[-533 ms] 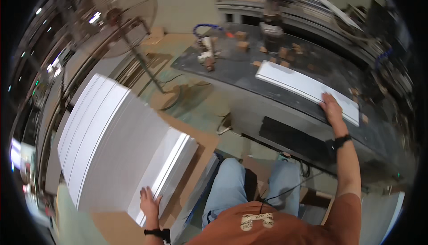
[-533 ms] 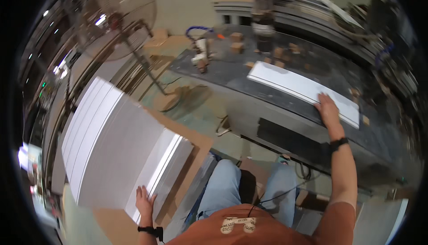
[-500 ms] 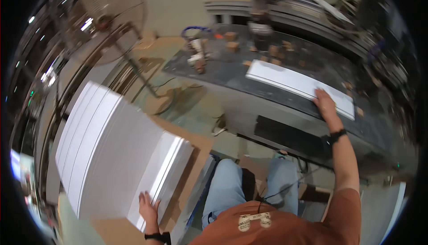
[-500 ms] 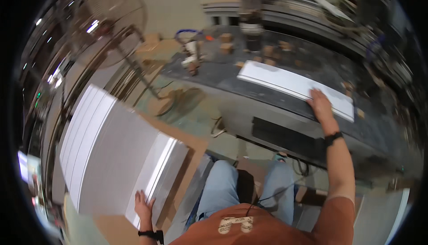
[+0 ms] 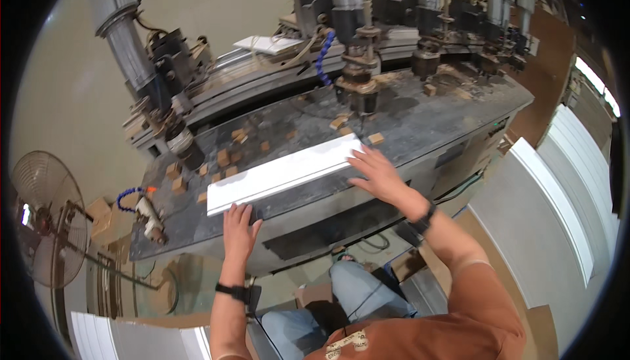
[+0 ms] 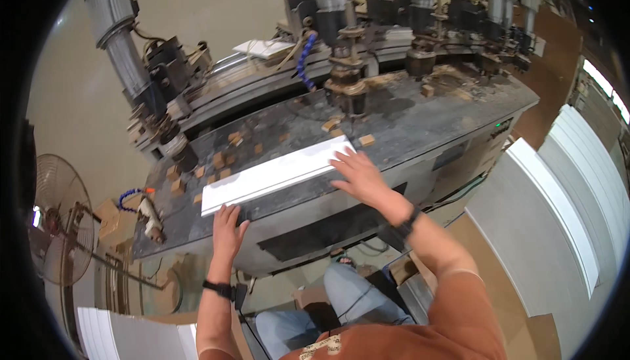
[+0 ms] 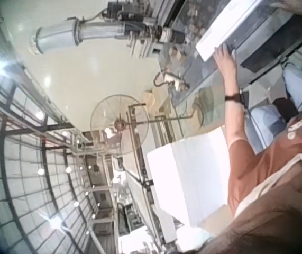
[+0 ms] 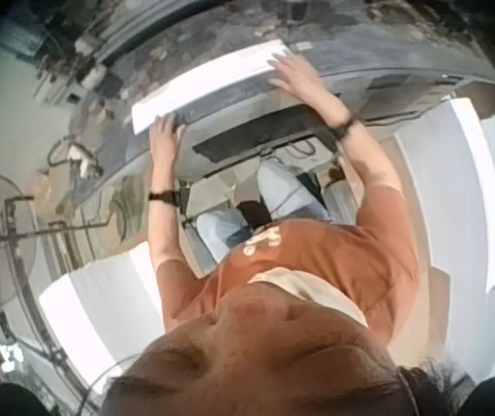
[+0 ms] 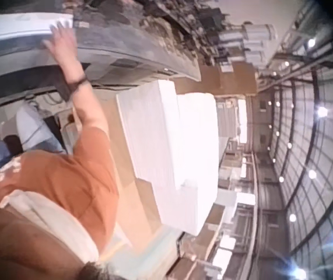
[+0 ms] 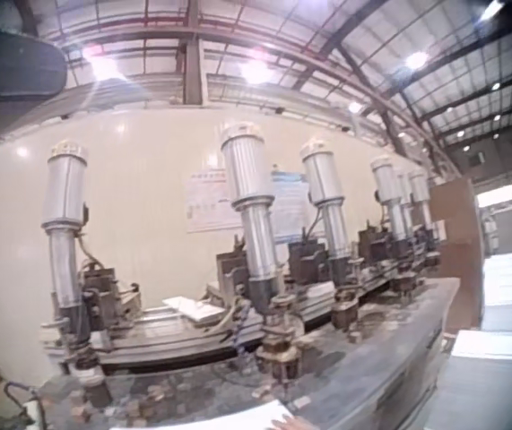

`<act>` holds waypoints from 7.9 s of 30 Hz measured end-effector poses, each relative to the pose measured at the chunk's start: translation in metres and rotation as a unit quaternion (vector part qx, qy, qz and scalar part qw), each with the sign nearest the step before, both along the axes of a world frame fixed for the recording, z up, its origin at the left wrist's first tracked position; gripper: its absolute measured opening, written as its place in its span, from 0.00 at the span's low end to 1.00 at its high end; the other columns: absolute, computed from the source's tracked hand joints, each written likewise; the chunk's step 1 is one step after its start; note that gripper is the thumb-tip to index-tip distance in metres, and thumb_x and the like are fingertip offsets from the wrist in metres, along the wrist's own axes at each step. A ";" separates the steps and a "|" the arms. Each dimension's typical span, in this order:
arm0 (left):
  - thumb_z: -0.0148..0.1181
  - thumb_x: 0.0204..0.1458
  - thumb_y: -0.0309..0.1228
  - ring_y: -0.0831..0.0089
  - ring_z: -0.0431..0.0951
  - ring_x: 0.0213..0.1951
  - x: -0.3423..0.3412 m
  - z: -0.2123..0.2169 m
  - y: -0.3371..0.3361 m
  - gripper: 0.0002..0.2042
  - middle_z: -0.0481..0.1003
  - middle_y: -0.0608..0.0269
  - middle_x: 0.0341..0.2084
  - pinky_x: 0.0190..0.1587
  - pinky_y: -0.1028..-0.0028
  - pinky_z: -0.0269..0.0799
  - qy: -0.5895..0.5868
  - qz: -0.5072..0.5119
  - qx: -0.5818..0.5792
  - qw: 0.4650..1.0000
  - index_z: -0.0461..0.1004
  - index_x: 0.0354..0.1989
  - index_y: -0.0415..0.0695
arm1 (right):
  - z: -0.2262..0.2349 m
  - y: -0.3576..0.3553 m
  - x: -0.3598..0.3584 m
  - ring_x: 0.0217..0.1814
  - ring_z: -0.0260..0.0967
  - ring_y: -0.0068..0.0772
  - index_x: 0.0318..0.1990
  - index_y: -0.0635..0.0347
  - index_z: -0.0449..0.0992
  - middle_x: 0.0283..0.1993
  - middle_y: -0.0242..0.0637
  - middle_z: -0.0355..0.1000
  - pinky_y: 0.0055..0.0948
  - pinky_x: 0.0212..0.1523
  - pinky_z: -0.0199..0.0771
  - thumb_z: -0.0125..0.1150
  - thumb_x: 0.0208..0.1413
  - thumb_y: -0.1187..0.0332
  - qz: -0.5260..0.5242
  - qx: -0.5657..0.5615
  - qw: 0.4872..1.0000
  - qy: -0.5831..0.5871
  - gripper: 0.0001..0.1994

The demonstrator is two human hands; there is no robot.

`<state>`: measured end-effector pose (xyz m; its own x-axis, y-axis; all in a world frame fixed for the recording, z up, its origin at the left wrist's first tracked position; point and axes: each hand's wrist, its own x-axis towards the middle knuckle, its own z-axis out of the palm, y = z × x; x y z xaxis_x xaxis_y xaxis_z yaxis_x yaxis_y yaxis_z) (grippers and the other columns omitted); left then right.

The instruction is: Feeding wooden planks into a processing machine and stacking the finished pieces.

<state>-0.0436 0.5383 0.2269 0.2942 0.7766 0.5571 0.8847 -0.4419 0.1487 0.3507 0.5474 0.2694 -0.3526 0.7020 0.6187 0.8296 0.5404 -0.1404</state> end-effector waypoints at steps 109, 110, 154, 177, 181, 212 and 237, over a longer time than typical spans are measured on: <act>0.70 0.32 0.55 0.48 0.66 0.56 -0.163 -0.093 -0.539 0.43 0.67 0.46 0.54 0.55 0.58 0.66 -0.002 0.643 -0.189 0.742 0.66 0.56 0.40 | -0.061 0.125 -0.104 0.62 0.62 0.49 0.54 0.60 0.70 0.58 0.45 0.68 0.39 0.61 0.63 0.64 0.48 0.64 0.048 -0.121 0.987 -0.094 0.24; 0.70 0.35 0.52 0.48 0.66 0.57 -0.165 -0.092 -0.528 0.40 0.67 0.46 0.54 0.56 0.58 0.65 -0.015 0.641 -0.191 0.743 0.67 0.56 0.40 | -0.067 0.127 -0.100 0.59 0.63 0.51 0.52 0.62 0.70 0.54 0.49 0.69 0.40 0.58 0.65 0.64 0.47 0.62 0.064 -0.088 0.991 -0.077 0.23; 0.74 0.28 0.53 0.52 0.51 0.66 0.061 -0.022 0.067 0.52 0.57 0.56 0.64 0.66 0.50 0.45 0.071 0.027 -0.108 0.991 0.57 0.64 0.42 | 0.048 -0.380 0.311 0.71 0.48 0.50 0.65 0.63 0.55 0.67 0.50 0.56 0.52 0.66 0.49 0.72 0.41 0.56 -0.752 -0.045 0.655 -0.068 0.45; 0.63 0.43 0.35 0.58 0.64 0.57 0.062 -0.034 0.026 0.18 0.69 0.58 0.46 0.63 0.48 0.51 0.031 0.000 0.058 0.998 0.69 0.42 0.43 | 0.100 -0.110 0.060 0.33 0.73 0.40 0.39 0.54 0.74 0.30 0.37 0.74 0.37 0.32 0.72 0.59 0.43 0.77 -0.089 0.132 0.982 -0.105 0.12; 0.55 0.43 0.26 0.61 0.71 0.48 0.021 -0.050 -0.026 0.07 0.71 0.58 0.39 0.58 0.54 0.61 0.012 0.061 0.092 0.994 0.69 0.32 0.43 | 0.093 -0.033 -0.028 0.34 0.73 0.42 0.40 0.52 0.73 0.31 0.37 0.74 0.38 0.31 0.72 0.57 0.49 0.74 0.045 0.027 0.994 -0.094 0.10; 0.51 0.50 0.22 0.52 0.73 0.49 -0.131 -0.054 -0.547 0.18 0.73 0.52 0.46 0.50 0.60 0.69 0.077 0.621 -0.075 0.776 0.70 0.51 0.42 | -0.040 0.110 -0.149 0.64 0.61 0.47 0.56 0.47 0.71 0.61 0.43 0.66 0.37 0.60 0.64 0.61 0.53 0.68 0.068 -0.164 0.976 -0.126 0.21; 0.66 0.45 0.35 0.47 0.60 0.61 -0.057 0.021 -0.105 0.27 0.68 0.53 0.53 0.63 0.49 0.51 0.034 0.074 -0.036 0.996 0.68 0.55 0.44 | -0.060 0.115 -0.169 0.54 0.66 0.46 0.52 0.51 0.72 0.49 0.41 0.69 0.42 0.52 0.68 0.61 0.49 0.53 0.046 -0.041 0.993 -0.099 0.23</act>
